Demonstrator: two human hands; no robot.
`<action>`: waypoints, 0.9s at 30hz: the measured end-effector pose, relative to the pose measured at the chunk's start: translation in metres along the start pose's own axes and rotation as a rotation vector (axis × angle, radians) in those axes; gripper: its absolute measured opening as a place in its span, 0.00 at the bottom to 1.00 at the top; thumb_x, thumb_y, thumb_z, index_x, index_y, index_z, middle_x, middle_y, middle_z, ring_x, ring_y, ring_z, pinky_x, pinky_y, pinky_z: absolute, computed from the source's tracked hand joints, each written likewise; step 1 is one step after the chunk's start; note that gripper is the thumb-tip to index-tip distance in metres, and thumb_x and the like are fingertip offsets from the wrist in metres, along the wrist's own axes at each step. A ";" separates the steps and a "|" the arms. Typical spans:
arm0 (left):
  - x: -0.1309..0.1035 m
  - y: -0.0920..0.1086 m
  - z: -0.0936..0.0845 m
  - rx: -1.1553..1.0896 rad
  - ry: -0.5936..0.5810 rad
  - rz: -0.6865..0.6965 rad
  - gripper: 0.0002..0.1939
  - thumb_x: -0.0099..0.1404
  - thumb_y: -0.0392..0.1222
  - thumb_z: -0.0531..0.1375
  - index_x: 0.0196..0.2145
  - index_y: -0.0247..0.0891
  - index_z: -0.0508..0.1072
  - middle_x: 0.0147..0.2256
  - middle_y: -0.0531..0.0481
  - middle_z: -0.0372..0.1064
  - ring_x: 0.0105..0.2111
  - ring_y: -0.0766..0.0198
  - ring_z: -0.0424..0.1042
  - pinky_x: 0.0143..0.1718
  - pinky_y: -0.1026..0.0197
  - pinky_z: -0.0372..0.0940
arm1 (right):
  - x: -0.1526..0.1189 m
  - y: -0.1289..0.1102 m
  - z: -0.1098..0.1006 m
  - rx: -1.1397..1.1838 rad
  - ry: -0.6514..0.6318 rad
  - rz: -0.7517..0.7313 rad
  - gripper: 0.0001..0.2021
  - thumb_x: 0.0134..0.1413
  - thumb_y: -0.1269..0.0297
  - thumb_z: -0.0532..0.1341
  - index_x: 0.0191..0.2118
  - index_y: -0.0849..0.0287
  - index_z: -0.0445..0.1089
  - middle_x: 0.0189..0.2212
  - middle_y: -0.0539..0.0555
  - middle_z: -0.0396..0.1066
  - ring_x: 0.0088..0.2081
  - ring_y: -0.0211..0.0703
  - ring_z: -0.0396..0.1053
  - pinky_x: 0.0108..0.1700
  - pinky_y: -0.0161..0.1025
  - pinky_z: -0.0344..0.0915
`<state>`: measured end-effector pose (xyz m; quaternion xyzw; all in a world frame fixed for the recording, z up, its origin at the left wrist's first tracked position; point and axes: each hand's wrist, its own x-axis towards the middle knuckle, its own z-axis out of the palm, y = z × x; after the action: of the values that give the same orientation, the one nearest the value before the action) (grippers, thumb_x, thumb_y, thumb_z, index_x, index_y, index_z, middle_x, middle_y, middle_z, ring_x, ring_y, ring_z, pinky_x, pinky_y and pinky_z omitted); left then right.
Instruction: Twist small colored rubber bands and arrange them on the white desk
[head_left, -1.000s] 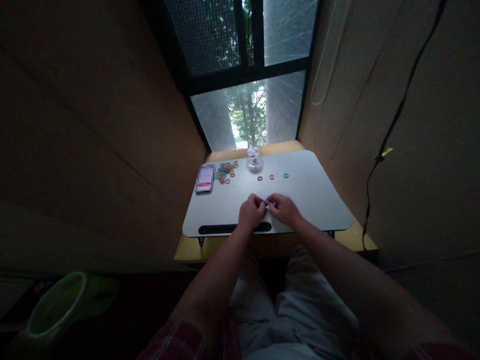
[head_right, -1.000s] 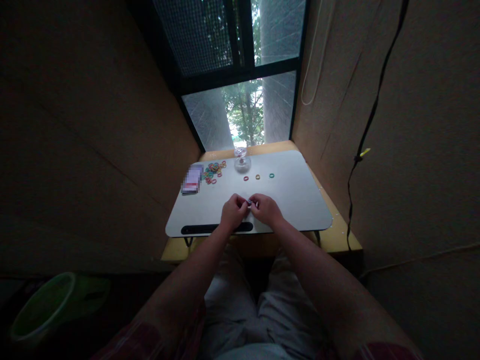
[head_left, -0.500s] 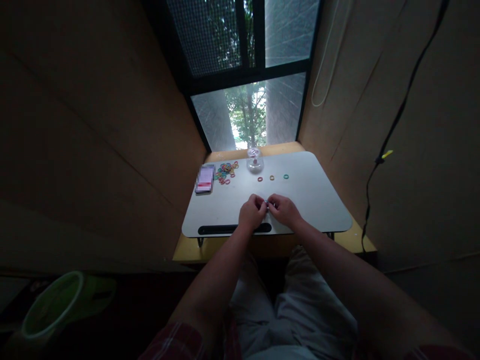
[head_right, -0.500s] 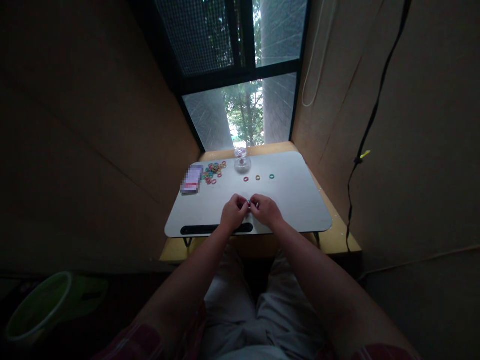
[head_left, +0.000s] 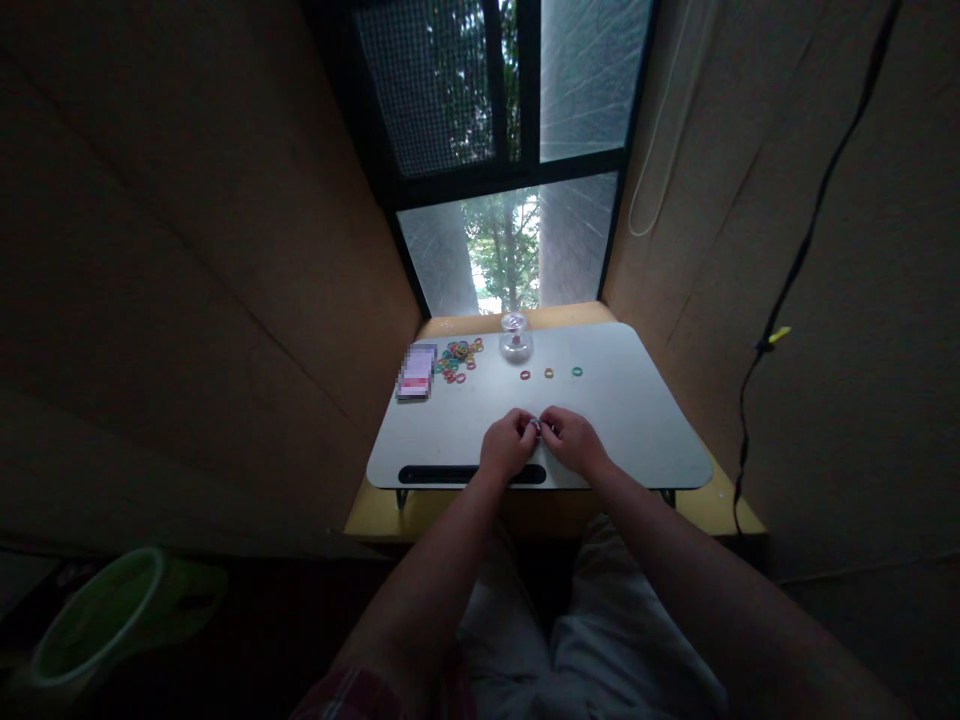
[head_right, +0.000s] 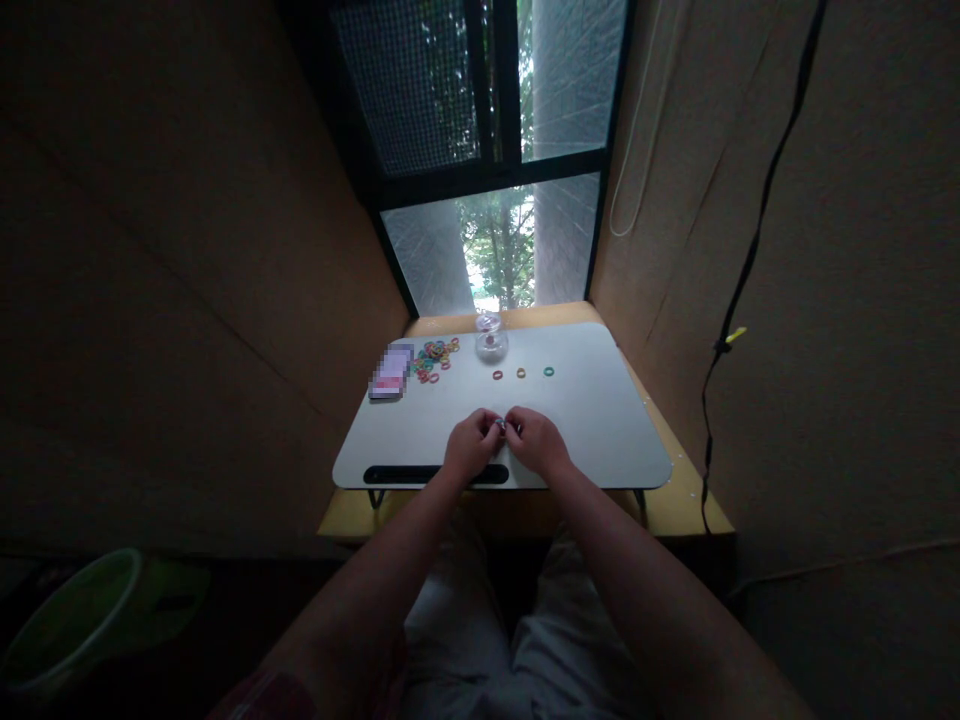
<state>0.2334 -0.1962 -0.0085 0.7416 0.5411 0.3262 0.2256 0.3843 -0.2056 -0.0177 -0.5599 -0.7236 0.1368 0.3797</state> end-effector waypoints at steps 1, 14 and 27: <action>0.000 0.000 0.000 -0.002 0.004 -0.007 0.09 0.63 0.45 0.55 0.35 0.41 0.72 0.30 0.53 0.74 0.29 0.66 0.70 0.30 0.64 0.59 | 0.000 0.000 0.000 0.001 0.003 -0.001 0.06 0.52 0.66 0.55 0.27 0.57 0.66 0.23 0.49 0.66 0.27 0.37 0.61 0.31 0.33 0.54; -0.001 -0.002 0.000 -0.082 -0.007 -0.001 0.10 0.61 0.48 0.56 0.31 0.39 0.70 0.26 0.55 0.70 0.26 0.69 0.67 0.29 0.66 0.58 | 0.000 0.001 0.001 0.065 0.038 0.025 0.05 0.50 0.67 0.55 0.28 0.57 0.67 0.23 0.49 0.67 0.26 0.37 0.61 0.30 0.33 0.55; -0.001 0.004 -0.005 0.020 -0.019 -0.026 0.09 0.61 0.46 0.57 0.31 0.39 0.70 0.26 0.54 0.70 0.26 0.68 0.67 0.29 0.65 0.57 | 0.000 -0.001 -0.002 0.080 -0.003 0.043 0.05 0.52 0.64 0.57 0.29 0.57 0.68 0.23 0.48 0.68 0.24 0.35 0.61 0.29 0.33 0.56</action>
<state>0.2322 -0.1987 -0.0032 0.7398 0.5518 0.3105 0.2275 0.3846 -0.2061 -0.0158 -0.5595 -0.7060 0.1744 0.3977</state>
